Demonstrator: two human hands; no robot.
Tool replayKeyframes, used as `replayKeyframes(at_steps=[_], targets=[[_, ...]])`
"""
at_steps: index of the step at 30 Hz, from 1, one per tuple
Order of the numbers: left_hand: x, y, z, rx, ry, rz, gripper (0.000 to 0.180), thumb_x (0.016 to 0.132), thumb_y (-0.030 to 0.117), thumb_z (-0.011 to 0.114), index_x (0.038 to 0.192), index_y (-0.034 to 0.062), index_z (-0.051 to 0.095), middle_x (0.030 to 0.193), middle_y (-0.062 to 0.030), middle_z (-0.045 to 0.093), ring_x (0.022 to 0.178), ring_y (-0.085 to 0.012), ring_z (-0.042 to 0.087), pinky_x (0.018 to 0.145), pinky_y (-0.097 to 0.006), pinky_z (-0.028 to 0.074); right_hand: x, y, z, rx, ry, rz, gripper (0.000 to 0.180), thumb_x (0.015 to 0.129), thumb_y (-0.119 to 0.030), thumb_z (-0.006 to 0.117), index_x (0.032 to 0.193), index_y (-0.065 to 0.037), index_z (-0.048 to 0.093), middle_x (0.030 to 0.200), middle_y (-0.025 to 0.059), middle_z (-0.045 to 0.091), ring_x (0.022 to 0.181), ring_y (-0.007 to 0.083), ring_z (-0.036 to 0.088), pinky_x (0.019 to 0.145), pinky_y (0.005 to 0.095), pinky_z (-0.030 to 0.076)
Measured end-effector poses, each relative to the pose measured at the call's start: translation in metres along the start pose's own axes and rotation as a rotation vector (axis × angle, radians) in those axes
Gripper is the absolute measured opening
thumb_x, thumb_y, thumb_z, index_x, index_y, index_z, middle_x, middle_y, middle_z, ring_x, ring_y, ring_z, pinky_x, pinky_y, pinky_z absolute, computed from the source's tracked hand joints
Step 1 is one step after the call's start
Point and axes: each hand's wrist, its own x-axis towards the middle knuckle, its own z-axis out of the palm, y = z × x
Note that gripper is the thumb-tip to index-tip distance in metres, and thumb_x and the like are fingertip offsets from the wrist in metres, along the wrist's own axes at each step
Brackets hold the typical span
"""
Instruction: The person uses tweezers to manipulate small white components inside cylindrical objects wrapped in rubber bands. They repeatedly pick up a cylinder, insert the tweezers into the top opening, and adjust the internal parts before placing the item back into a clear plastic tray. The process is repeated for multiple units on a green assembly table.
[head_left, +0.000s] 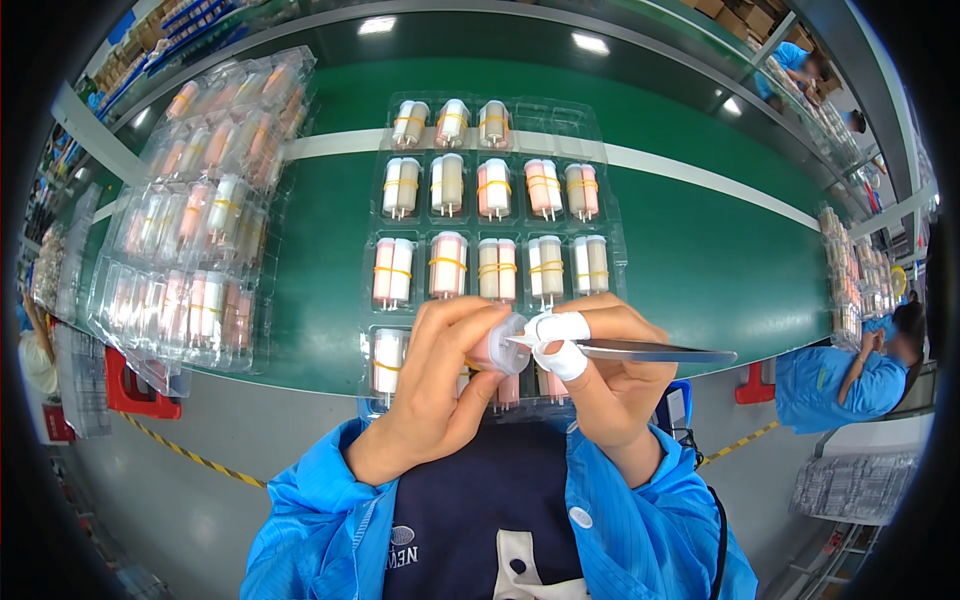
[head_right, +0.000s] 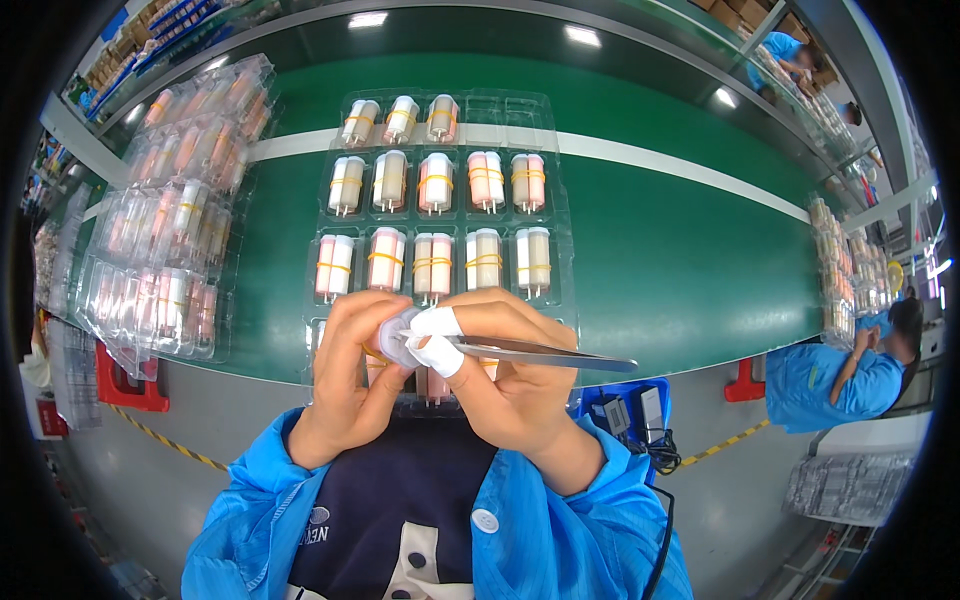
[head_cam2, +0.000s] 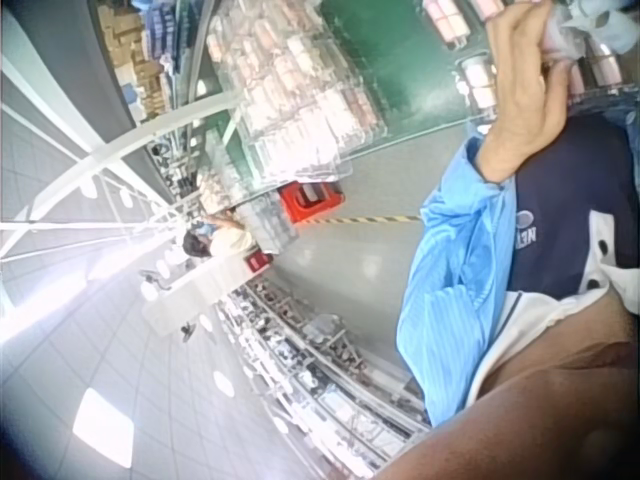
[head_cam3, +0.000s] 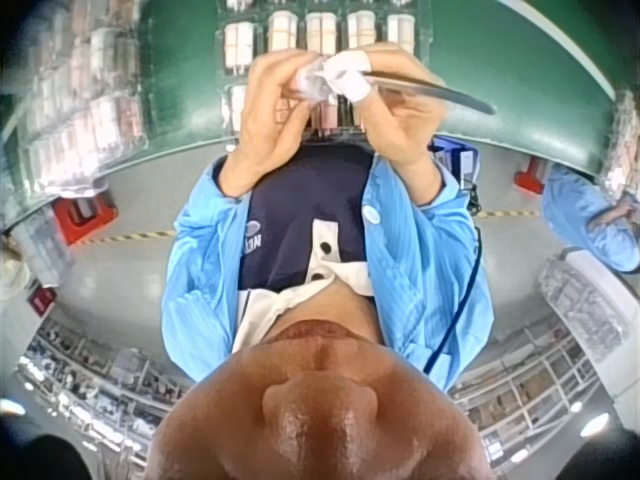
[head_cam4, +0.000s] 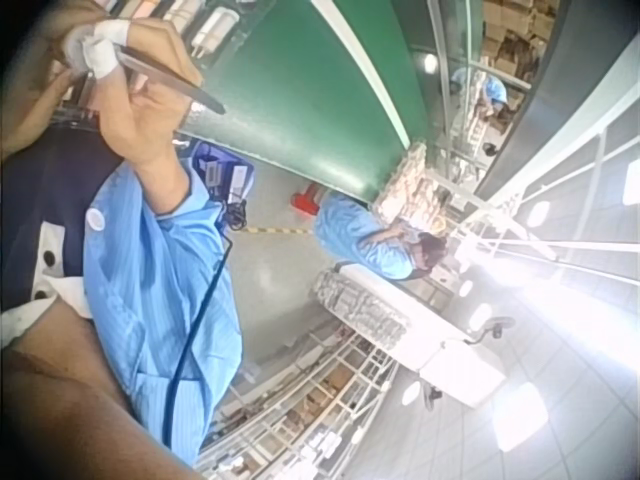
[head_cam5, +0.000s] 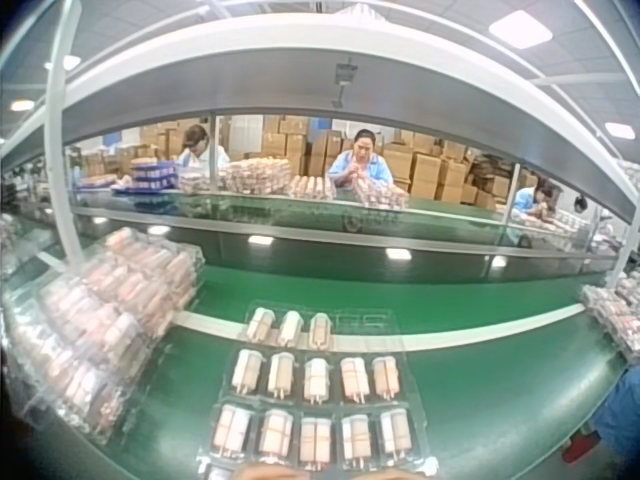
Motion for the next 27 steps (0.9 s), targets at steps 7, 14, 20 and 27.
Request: replayKeyframes(at_steps=[7, 14, 20, 27], targets=[[0.000, 0.001, 0.000, 0.012, 0.002, -0.027, 0.052, 0.066, -0.009, 0.063, 0.117, -0.0052, 0.051, 0.108, -0.0199, 0.051, 0.090, -0.0326, 0.051, 0.076, -0.037, 0.044, 0.005, -0.005, 0.001, -0.040, -0.042, 0.106, 0.013, 0.079, 0.005, 0.062, 0.091, 0.002, 0.065, 0.081, 0.0121, 0.063, 0.059, 0.0113, 0.060, 0.051, 0.0225, 0.045], [-0.001, -0.005, 0.002, 0.106, -0.038, 0.130, 0.052, 0.061, -0.010, 0.063, 0.112, -0.0046, 0.054, 0.105, -0.0180, 0.053, 0.091, -0.0338, 0.052, 0.077, -0.039, 0.044, 0.023, -0.018, -0.012, -0.028, -0.258, 0.262, 0.008, 0.079, 0.008, 0.058, 0.086, 0.005, 0.062, 0.079, 0.0116, 0.063, 0.059, 0.0125, 0.063, 0.051, 0.0227, 0.048], [-0.001, -0.006, -0.001, 0.038, -0.044, 0.062, 0.049, 0.066, -0.007, 0.064, 0.113, -0.0045, 0.053, 0.107, -0.0186, 0.054, 0.094, -0.0340, 0.054, 0.081, -0.039, 0.044, 0.021, -0.011, -0.012, 0.185, -0.160, 0.317, 0.011, 0.078, 0.008, 0.060, 0.088, 0.006, 0.062, 0.082, 0.0129, 0.063, 0.067, 0.0150, 0.064, 0.055, 0.0244, 0.050], [0.002, -0.002, -0.006, -0.122, 0.022, -0.074, 0.041, 0.076, 0.003, 0.066, 0.114, -0.0039, 0.051, 0.114, -0.0200, 0.054, 0.103, -0.0298, 0.056, 0.088, -0.036, 0.045, 0.005, -0.001, -0.009, 0.177, 0.013, 0.091, 0.017, 0.077, 0.002, 0.066, 0.094, 0.003, 0.064, 0.088, 0.0141, 0.063, 0.080, 0.0170, 0.061, 0.068, 0.0269, 0.048]])
